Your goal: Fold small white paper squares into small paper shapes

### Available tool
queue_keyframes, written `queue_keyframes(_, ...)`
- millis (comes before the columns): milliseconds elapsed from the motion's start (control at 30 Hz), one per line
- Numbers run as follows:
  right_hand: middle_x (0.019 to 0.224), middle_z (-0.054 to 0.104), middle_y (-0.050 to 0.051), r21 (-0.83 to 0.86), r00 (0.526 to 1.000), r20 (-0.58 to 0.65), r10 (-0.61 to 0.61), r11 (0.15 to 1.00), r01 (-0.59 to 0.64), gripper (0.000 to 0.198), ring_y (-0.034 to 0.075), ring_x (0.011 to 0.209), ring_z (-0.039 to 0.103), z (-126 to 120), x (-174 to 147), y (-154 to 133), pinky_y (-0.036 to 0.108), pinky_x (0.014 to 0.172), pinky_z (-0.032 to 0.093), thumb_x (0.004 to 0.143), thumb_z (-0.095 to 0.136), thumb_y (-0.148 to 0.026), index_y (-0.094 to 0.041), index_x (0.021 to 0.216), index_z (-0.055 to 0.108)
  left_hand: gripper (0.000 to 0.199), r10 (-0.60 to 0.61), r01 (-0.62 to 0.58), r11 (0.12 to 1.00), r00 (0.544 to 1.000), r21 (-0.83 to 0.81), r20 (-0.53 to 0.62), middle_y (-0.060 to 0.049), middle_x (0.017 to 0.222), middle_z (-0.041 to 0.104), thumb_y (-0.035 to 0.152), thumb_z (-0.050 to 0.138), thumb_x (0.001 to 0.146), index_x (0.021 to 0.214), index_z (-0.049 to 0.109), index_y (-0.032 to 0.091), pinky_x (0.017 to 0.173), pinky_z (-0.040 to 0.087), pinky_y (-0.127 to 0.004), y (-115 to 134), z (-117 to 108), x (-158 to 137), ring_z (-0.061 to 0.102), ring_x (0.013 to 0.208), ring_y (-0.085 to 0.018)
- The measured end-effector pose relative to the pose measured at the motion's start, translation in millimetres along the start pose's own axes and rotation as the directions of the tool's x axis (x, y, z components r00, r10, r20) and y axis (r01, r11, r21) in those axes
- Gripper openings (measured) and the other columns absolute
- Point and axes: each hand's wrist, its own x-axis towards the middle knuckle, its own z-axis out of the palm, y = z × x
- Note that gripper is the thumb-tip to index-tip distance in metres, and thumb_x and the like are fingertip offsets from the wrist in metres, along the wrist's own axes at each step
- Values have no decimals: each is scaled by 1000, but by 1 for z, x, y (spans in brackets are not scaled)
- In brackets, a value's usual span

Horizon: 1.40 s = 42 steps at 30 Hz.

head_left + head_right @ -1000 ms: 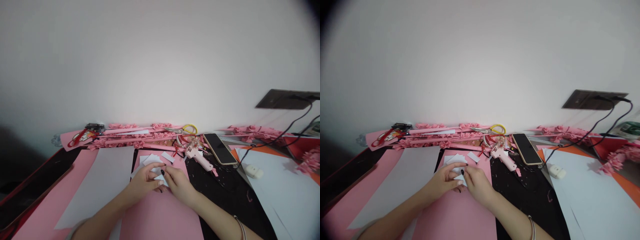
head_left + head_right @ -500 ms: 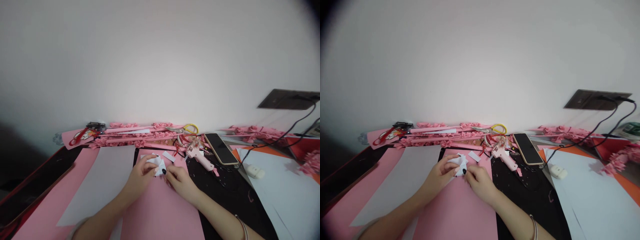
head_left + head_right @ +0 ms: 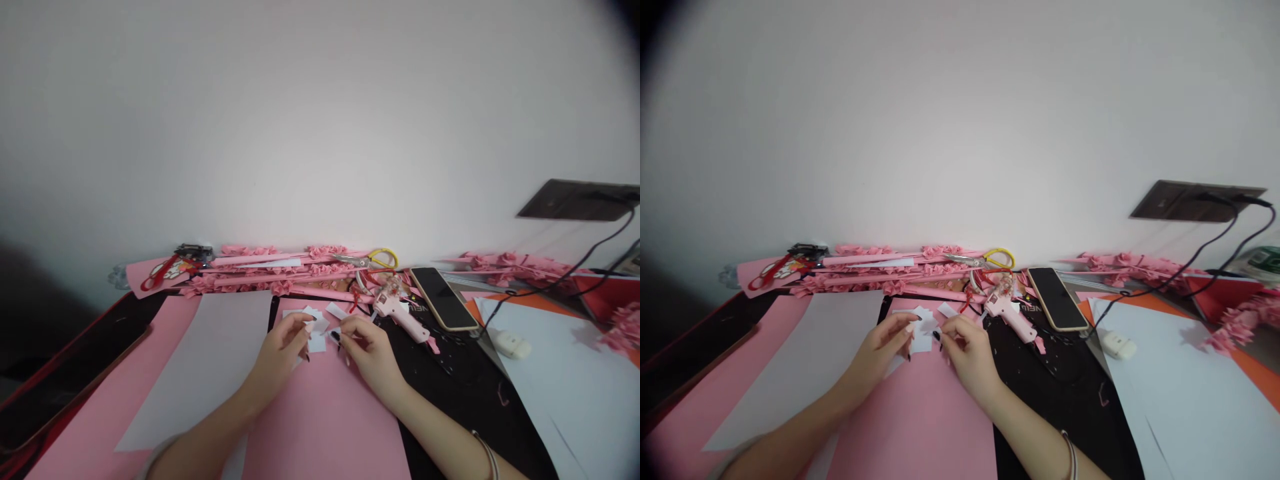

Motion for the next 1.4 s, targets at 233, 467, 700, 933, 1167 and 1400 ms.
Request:
queue_keyframes(233,90,62,6,11,981,125,-147,989,147,15,17,85,59,1,-1,-6,29,75,47,80,52,-12,-20,80,65,41,-206,247,948,957,-203,204,-4,75,66,39,53,79,115,44,19,66,48,-30,-1,0,-1,66,68,-18)
queue_keyframes(467,101,58,7,-17,949,196,-246,967,254,23,17,96,56,1,0,-5,31,84,45,75,50,-6,-20,87,64,45,-176,213,949,970,-232,170,-4,81,65,31,62,74,115,47,19,74,49,-34,-5,-1,2,64,71,-17)
queue_keyframes(700,116,49,8,-137,931,249,-266,942,305,40,22,112,45,-1,-2,-12,37,94,38,63,52,0,-22,96,60,42,-141,171,960,980,-222,143,-2,72,63,28,61,75,114,48,18,75,49,-35,-9,-1,2,63,75,-19)
queue_keyframes(933,110,52,8,-162,928,210,-307,925,343,21,22,103,50,1,-3,-7,36,85,43,72,58,-8,-23,86,64,43,-146,183,952,976,-246,162,-3,77,66,25,61,75,114,46,18,76,49,-34,-8,1,2,63,76,-17)
queue_keyframes(1167,100,54,8,-147,958,148,-247,952,269,12,21,99,51,1,-4,-11,35,85,41,76,49,-8,-18,74,55,48,-199,230,957,964,-178,175,-2,80,66,25,67,69,112,47,20,72,49,-29,-10,1,2,64,75,-16)
queue_keyframes(1400,93,52,6,-104,972,170,-159,978,178,15,17,89,51,3,-3,-8,30,78,42,77,43,-4,-18,73,46,44,-191,215,970,963,-113,188,-1,69,66,21,64,71,110,46,18,69,49,-30,-9,2,1,67,74,-20)
